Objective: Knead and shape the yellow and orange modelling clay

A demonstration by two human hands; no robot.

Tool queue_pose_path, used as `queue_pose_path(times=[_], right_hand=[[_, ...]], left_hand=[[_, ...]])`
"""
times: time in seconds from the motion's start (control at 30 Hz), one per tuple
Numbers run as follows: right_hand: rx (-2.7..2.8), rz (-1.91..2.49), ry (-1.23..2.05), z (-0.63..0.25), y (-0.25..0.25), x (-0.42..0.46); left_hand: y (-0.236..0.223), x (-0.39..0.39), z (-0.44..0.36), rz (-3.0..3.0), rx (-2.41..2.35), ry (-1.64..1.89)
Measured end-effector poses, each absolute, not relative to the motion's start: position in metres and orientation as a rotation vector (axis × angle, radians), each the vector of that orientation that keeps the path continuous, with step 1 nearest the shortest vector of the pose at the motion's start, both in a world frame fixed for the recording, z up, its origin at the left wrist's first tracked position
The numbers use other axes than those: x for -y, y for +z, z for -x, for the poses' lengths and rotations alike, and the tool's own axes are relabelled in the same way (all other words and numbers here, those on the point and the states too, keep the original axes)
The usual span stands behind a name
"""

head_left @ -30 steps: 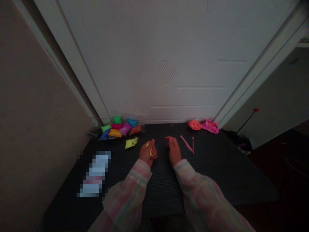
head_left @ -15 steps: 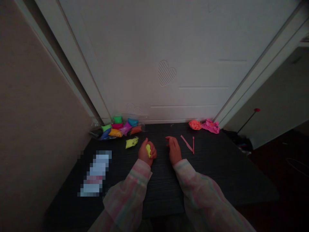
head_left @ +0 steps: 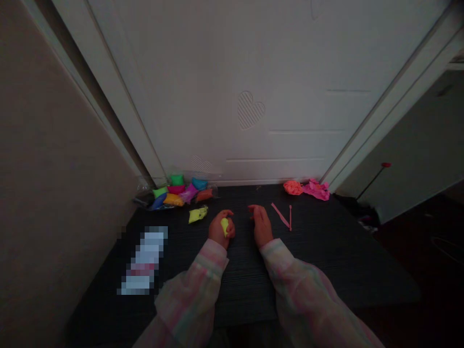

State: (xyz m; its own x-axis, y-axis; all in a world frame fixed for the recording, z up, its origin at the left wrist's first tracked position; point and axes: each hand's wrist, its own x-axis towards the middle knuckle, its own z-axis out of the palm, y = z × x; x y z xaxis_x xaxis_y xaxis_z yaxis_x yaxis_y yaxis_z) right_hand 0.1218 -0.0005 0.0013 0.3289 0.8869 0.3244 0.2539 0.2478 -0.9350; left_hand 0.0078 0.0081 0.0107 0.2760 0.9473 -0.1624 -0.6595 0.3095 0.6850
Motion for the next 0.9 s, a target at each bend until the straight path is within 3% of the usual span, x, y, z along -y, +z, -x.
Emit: queue_pose_path(times=[0.63,0.9], right_hand=[[1.344,1.25,0.552,-0.1201,0.002,0.0033],[1.471,1.242,0.675,-0.1149,0.0008,0.0056]], left_hand=[[0.0054,-0.0112,-0.0169,-0.45,-0.665,1.319],[0.0024,-0.0119,-0.0171,-0.489,-0.641,1.31]])
